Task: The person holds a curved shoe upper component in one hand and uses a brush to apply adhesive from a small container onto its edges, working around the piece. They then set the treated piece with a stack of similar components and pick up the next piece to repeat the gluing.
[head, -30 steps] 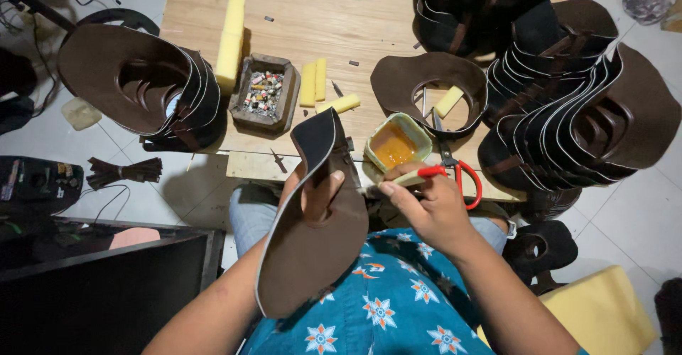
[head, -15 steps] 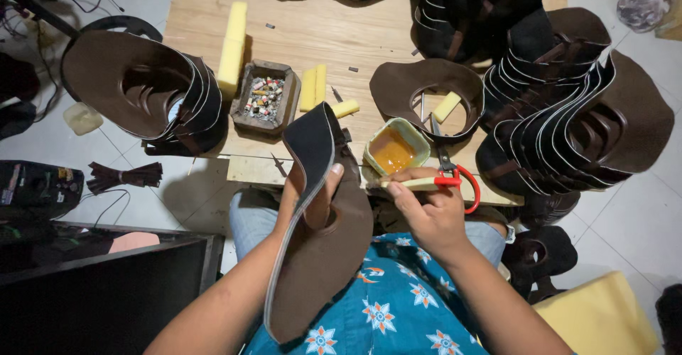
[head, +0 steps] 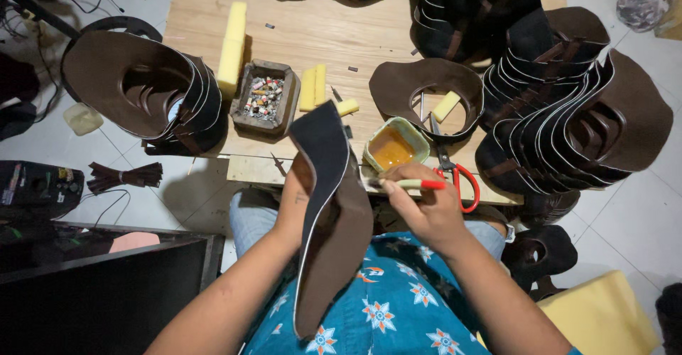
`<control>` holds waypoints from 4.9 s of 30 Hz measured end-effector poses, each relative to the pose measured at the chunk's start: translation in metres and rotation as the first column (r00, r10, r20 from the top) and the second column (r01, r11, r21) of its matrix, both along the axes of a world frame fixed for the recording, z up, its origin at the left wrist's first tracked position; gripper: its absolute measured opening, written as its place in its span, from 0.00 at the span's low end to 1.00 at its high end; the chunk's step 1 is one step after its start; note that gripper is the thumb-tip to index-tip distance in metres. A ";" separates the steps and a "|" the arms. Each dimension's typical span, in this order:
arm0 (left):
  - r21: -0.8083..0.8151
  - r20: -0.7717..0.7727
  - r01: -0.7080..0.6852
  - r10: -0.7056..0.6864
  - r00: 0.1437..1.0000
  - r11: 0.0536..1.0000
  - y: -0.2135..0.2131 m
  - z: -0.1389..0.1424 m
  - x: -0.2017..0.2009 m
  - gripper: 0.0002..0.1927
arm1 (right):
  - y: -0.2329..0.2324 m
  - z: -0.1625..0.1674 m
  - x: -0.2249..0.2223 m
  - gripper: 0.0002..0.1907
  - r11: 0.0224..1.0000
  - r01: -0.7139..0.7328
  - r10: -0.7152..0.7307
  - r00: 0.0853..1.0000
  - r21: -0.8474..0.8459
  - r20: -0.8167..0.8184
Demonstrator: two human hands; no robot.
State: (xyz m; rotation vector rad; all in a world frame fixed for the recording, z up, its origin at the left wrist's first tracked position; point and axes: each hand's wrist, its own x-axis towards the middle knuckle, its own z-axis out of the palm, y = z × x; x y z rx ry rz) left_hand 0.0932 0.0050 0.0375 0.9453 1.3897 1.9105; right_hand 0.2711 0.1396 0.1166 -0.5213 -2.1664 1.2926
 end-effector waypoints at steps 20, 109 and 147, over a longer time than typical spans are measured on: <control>-0.377 0.201 -0.022 0.105 0.974 0.926 -0.008 0.046 -0.016 0.12 | 0.047 -0.021 -0.004 0.09 0.755 0.188 -0.306 0.949 0.628 0.083; 0.236 -0.949 -0.151 0.194 -0.248 0.960 0.003 0.165 -0.097 0.21 | 0.036 -0.026 0.018 0.12 0.970 0.222 -0.228 0.972 0.096 0.057; -0.462 0.475 0.416 -0.178 0.862 0.783 0.032 0.092 -0.004 0.10 | 0.031 -0.002 0.011 0.12 0.935 0.158 -0.209 0.968 -0.318 -0.135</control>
